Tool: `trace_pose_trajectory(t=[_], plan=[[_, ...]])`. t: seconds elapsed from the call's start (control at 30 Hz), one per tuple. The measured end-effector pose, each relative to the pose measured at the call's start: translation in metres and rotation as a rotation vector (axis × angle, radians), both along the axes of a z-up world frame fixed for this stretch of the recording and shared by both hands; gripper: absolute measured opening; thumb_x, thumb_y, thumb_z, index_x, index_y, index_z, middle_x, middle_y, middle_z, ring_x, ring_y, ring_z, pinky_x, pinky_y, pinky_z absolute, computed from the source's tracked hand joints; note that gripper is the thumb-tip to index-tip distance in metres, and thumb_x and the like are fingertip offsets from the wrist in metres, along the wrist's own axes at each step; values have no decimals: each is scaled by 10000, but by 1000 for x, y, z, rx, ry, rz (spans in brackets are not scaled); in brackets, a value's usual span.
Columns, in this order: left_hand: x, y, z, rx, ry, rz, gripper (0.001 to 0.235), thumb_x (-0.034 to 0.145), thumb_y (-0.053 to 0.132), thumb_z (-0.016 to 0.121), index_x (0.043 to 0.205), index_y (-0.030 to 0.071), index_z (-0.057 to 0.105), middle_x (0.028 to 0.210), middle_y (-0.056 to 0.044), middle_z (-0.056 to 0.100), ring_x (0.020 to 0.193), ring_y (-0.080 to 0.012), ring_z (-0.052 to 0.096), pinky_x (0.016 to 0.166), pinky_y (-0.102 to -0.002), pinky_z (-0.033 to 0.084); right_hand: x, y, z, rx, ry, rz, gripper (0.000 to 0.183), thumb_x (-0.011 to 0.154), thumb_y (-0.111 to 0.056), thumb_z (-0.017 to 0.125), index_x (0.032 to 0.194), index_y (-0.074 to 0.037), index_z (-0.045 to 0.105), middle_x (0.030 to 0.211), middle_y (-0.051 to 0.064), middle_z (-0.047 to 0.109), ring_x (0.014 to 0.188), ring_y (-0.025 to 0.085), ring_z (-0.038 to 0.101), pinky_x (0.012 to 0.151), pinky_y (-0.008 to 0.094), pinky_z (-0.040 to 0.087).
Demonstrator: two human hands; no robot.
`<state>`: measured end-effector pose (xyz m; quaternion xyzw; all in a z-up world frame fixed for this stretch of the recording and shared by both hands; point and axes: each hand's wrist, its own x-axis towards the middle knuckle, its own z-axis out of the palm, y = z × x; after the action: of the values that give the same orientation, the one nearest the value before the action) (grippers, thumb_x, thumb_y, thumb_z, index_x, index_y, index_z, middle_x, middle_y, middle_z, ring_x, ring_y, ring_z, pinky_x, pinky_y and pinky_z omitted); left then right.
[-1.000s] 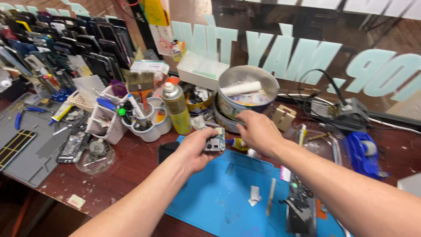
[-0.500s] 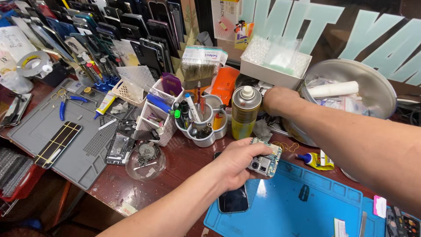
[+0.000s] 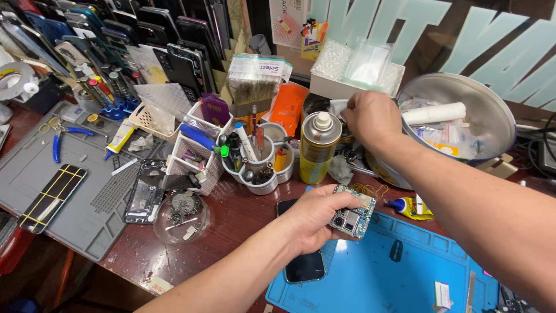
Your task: The person cleans a small camera module and a separate black electronic component using a cotton swab and a spray can. They repeatedly spray and wipe the surfaces of both components on a cluttered workbench.
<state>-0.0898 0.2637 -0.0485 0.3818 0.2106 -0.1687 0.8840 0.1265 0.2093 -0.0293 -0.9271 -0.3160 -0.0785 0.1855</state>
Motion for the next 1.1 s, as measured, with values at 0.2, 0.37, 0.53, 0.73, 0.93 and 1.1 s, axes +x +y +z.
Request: trace_pose_trajectory(t=[0.2, 0.37, 0.53, 0.73, 0.93, 1.1], plan=[[9, -20, 7, -10, -11, 38, 192, 902, 134, 697, 1077, 65, 663, 954, -60, 729, 800, -173, 713, 694, -403, 639, -16, -34, 54, 522, 476, 28, 160, 896, -172, 746, 966, -29, 740, 777, 69, 741, 692, 193, 694, 648, 387, 563], [24, -53, 10, 6, -61, 45, 178, 898, 133, 702, 1058, 86, 641, 924, -63, 710, 785, -208, 700, 673, -424, 617, -42, -129, 83, 815, 879, 26, 213, 994, -235, 684, 934, -31, 679, 844, 21, 652, 735, 90, 625, 651, 293, 580], [44, -117, 25, -27, -98, 23, 222, 901, 153, 702, 1109, 87, 658, 944, -54, 711, 799, -164, 698, 715, -398, 620, -41, -262, 86, 1078, 1113, -115, 125, 981, -172, 648, 1024, -61, 608, 946, 74, 702, 767, 161, 691, 625, 302, 558], [59, -215, 51, -29, -71, 76, 219, 877, 129, 645, 1091, 86, 661, 987, -66, 743, 859, -199, 740, 777, -437, 639, -57, -392, 63, 928, 1041, -251, 174, 975, -120, 752, 1071, -3, 667, 928, 87, 692, 728, 141, 584, 605, 280, 495], [55, -298, 61, 70, -130, 109, 192, 906, 108, 637, 1090, 58, 658, 976, -66, 734, 854, -188, 728, 743, -409, 650, -93, -458, 84, 933, 1147, -279, 216, 909, -138, 689, 1067, -6, 756, 920, 64, 763, 763, 99, 702, 636, 223, 526], [58, -342, 69, 164, -126, 118, 169, 914, 117, 646, 1075, 65, 647, 961, -63, 728, 827, -179, 719, 715, -401, 645, -112, -468, 93, 794, 940, -308, 219, 884, -171, 767, 1071, -58, 767, 816, 24, 729, 663, 124, 628, 559, 271, 467]])
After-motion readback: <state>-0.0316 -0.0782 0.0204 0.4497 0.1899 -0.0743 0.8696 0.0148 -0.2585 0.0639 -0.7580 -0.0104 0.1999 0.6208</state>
